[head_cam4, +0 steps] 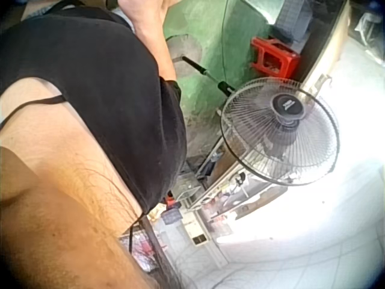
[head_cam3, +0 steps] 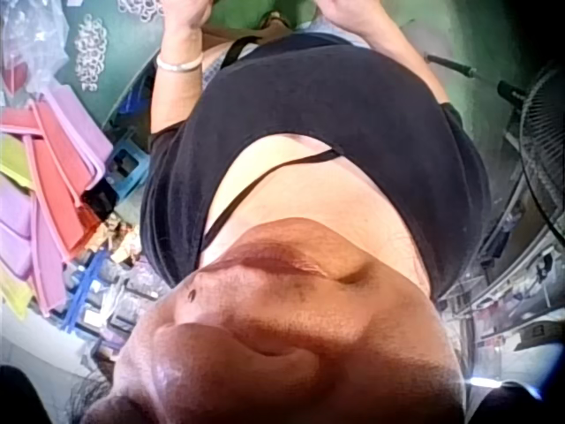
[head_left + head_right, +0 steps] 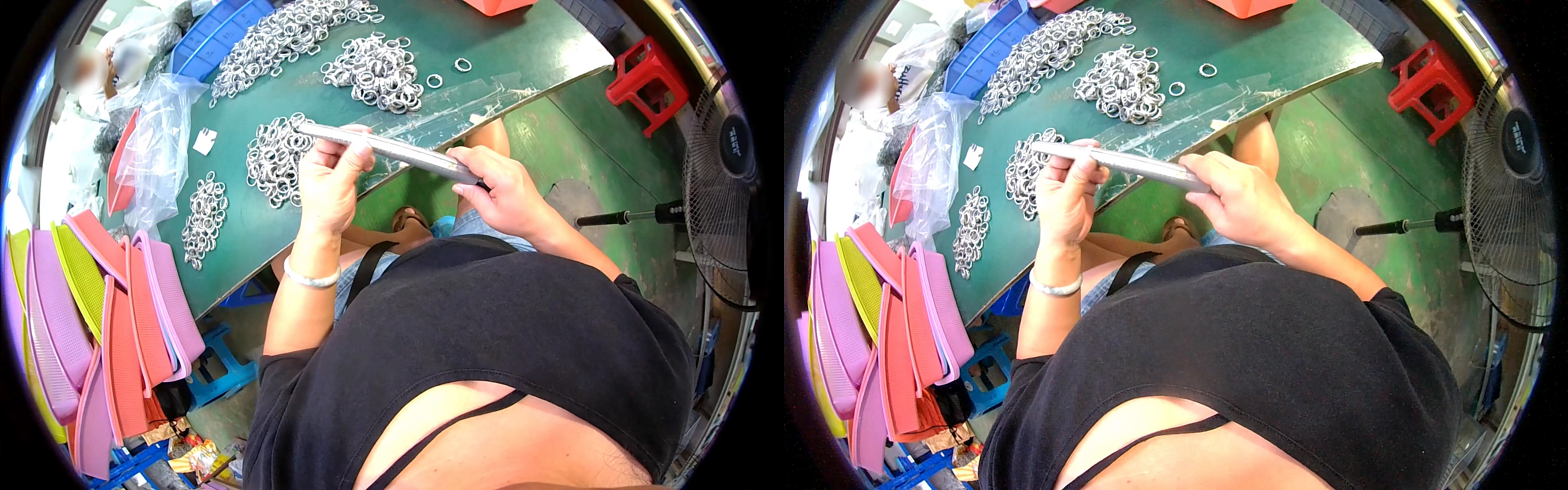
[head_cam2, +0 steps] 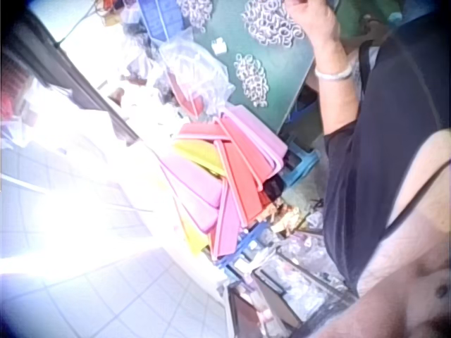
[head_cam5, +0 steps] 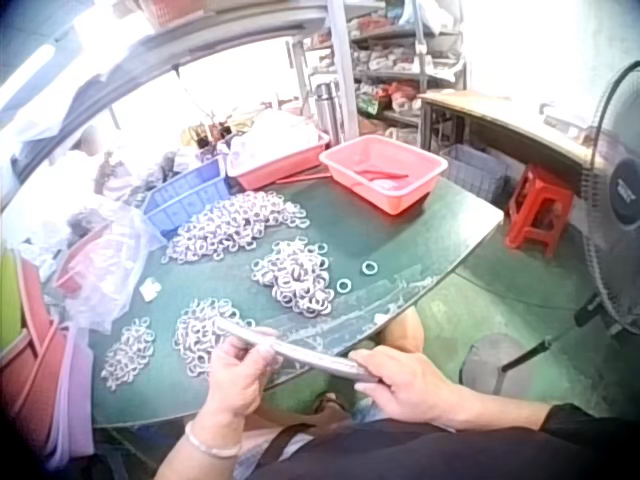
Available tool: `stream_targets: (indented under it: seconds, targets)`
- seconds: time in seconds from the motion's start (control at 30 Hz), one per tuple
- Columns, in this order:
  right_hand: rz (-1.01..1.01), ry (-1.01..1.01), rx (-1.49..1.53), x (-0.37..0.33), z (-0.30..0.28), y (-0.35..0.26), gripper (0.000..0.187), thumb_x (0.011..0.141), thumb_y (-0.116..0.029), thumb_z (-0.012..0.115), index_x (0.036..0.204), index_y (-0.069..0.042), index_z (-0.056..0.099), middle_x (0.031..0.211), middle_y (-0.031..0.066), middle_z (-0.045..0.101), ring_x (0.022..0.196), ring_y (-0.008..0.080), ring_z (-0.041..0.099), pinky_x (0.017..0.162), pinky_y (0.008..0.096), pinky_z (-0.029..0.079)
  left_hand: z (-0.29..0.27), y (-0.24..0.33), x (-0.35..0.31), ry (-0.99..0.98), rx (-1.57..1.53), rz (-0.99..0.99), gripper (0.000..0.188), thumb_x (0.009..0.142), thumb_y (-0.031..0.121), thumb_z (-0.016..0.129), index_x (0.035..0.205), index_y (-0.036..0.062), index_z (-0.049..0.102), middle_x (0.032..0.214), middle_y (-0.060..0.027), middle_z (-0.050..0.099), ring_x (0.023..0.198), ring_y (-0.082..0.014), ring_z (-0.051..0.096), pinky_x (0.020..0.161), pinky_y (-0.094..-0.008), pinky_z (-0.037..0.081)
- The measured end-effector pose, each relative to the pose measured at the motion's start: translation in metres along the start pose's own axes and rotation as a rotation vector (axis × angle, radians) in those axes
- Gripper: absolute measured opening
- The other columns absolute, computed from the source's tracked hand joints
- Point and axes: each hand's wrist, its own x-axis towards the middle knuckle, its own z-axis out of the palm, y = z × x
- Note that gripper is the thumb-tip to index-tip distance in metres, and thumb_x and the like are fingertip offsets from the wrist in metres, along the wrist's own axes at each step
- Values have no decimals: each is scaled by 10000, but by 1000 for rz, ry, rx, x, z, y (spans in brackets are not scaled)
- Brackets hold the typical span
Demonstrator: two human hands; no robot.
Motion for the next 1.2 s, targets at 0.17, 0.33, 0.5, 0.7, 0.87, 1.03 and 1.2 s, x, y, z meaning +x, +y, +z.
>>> stream_targets:
  seconds: [0.17,0.33,0.5,0.7,0.87,1.03,1.2]
  targets:
    - [-46,69,-147,1,1,-3,369,714,-18,632,1071,-30,539,842,118,573,703,281,583,610,334,462,4,-3,-1,52,126,-28,151,806,64,644,930,-2,588,780,-45,597,628,-110,519,601,-241,440]
    - [-6,62,-98,2,5,0,364,722,-43,629,1070,-36,524,865,130,567,766,317,585,636,375,471,12,-8,2,97,41,-54,187,805,66,646,964,6,567,806,-39,589,651,-104,520,617,-241,444]
    - [-2,77,-49,2,3,5,367,722,-24,627,1075,-30,529,869,127,576,760,296,588,644,349,471,19,5,-3,5,-85,-65,226,832,62,607,1042,-9,561,856,-43,585,710,-112,526,660,-258,437]
    - [-10,69,-35,2,4,3,364,719,-35,632,1068,-33,530,879,130,575,768,310,588,653,365,474,11,2,-2,-6,-43,-93,231,821,62,618,1032,-13,565,796,-37,587,679,-104,529,634,-213,431]
    - [-30,75,-35,2,3,3,363,721,-38,632,1069,-34,531,878,130,574,768,311,588,656,366,473,3,1,-1,-66,-28,-116,230,840,36,578,1064,-8,561,850,-49,592,725,-121,530,662,-264,430]
    - [-33,68,-39,3,2,1,359,722,-40,633,1067,-33,535,883,129,575,772,313,587,660,365,473,8,8,-3,-66,-14,-110,234,832,25,577,1063,-9,561,842,-51,595,708,-125,535,668,-260,437]
    - [-35,45,-25,4,2,-1,350,723,-45,635,1060,-35,541,894,129,578,785,308,589,666,362,473,0,10,-6,-102,64,-66,226,832,25,575,1056,-7,563,826,-50,600,700,-115,544,665,-253,449]
